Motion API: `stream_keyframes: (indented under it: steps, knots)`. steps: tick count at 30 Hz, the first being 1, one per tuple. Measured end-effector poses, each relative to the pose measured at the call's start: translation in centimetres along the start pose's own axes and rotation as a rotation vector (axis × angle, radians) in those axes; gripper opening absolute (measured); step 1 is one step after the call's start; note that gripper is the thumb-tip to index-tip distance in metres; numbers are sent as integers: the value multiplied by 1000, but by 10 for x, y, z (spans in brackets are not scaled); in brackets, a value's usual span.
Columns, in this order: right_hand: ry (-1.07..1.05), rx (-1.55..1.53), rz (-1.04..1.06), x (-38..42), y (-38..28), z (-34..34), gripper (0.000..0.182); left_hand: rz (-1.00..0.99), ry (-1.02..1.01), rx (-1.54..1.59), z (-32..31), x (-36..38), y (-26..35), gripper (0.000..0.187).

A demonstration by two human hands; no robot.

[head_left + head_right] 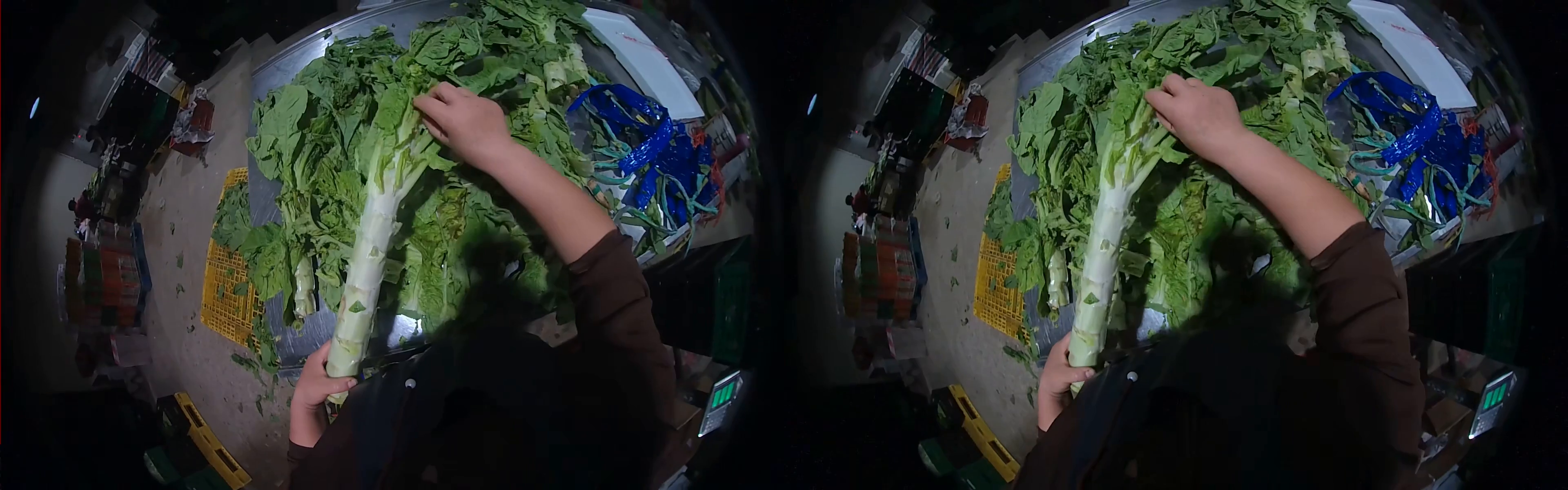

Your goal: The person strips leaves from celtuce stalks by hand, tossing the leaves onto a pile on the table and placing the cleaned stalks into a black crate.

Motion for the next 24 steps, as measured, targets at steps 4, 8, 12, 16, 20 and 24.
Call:
stream_keyframes:
  steps: [4,8,12,16,20,24]
  knots:
    - [68,44,129,-2,-4,2,15,4,-14,-30,2,1,-2,73]
    - [-5,-36,-3,5,2,2,18,37,5,16,-1,2,-4,72]
    - [18,-265,-282,6,20,6,21,-3,-10,6,-4,-3,5,73]
    - [153,-422,-335,5,19,20,16,-27,-22,-64,-3,-7,7,76]
    - [60,-422,48,11,-48,45,8,-13,20,-8,-13,-10,19,75]
    - [-324,-598,231,41,-97,46,11,-28,80,50,-10,-17,14,74]
Point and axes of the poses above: each hand's wrist, its own x-axis away from the middle knuckle, its own z-axis out of the back of the hand, y = z × x, the point moved 7 cm from there along -x, towards the middle knuckle, and after that the axes turned 6 degrees about y, right-handed, at the moved point
